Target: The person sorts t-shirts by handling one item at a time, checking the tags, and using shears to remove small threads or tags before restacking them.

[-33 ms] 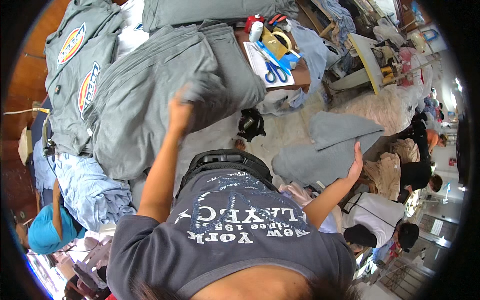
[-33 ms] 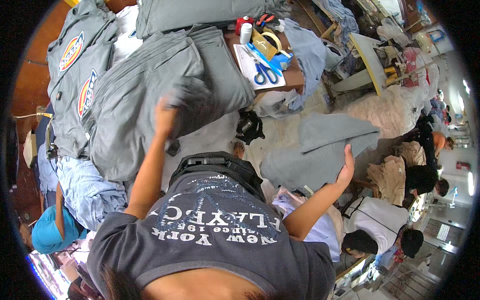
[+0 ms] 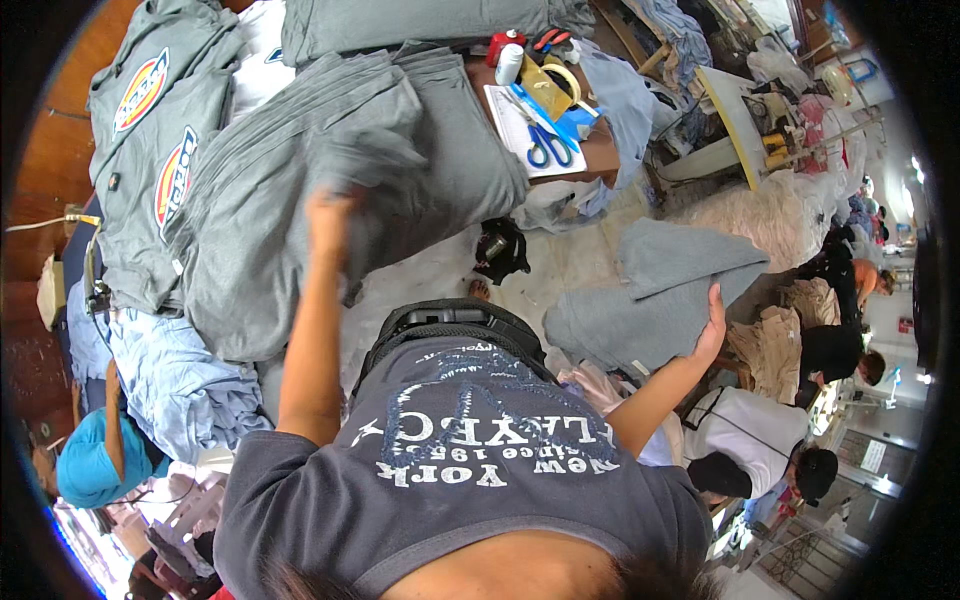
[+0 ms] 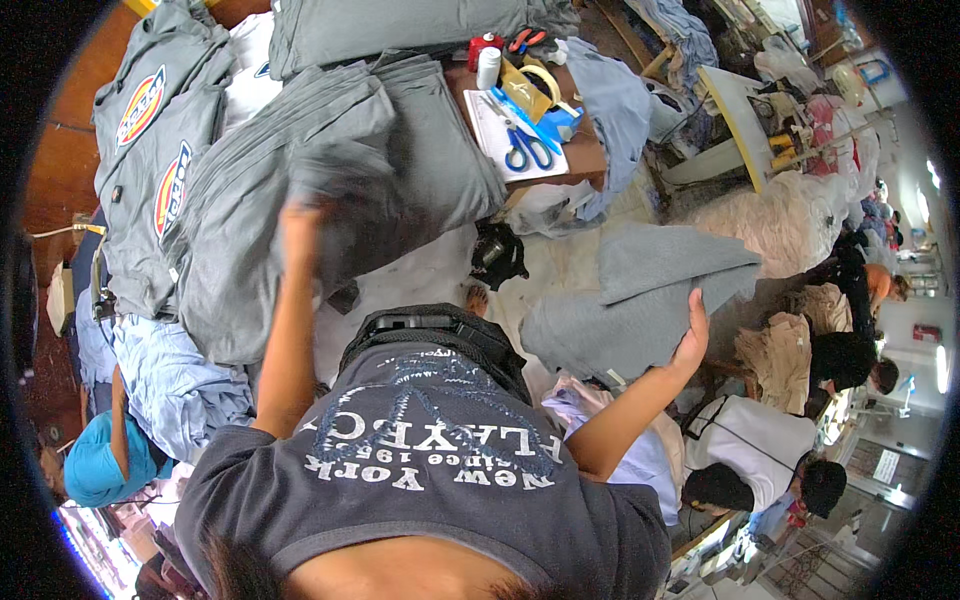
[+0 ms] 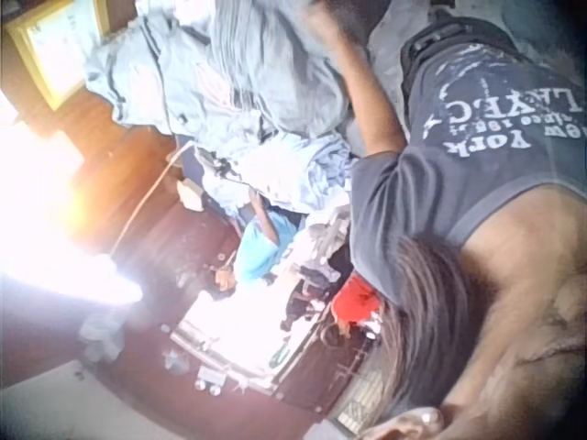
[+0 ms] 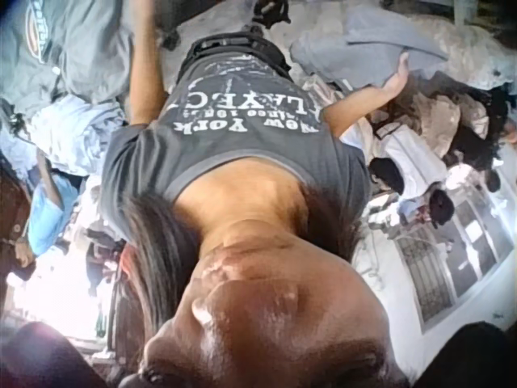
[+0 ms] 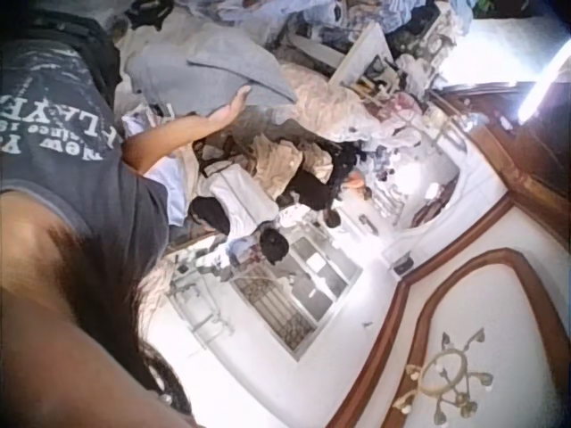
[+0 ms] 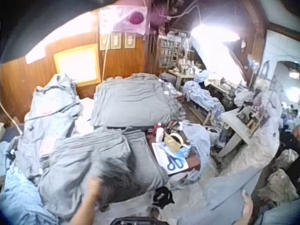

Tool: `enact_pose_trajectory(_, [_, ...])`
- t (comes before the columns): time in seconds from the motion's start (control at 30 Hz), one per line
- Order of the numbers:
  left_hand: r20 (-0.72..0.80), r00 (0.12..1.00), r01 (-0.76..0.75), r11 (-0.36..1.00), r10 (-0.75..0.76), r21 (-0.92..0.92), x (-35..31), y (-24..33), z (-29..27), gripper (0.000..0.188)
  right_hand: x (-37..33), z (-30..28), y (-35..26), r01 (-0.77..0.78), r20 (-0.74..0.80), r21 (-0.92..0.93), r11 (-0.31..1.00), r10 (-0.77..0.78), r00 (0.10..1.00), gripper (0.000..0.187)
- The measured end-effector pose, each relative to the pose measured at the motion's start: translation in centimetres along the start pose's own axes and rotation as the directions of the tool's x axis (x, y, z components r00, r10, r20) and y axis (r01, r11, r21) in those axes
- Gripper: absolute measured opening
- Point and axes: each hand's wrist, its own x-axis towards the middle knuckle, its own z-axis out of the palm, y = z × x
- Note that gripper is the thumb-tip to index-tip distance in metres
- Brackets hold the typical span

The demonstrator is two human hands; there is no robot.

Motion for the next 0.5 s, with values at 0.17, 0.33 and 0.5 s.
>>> enact_pose_trajectory(0.17, [-0.217,0.975,-0.164,0.835,0.056,-0.524,2.9,10.7,-6.0,0.045,3.9,0.7,-1.6,-0.026,0.025,0.009,1.0,0.026,0.999,0.047])
enact_pose_trajectory(0.33, [-0.006,0.929,-0.368,0.927,0.369,0.075,5.1,12.9,-2.2,0.023,8.6,2.7,-3.0,-0.073,0.039,-0.082,0.994,0.076,0.996,0.052])
enact_pose_trajectory(0.5, [0.433,0.877,-0.357,0.887,0.21,0.294,3.0,7.7,11.3,0.051,11.4,4.6,-3.1,-0.088,0.178,-0.095,0.992,0.104,0.978,0.053])
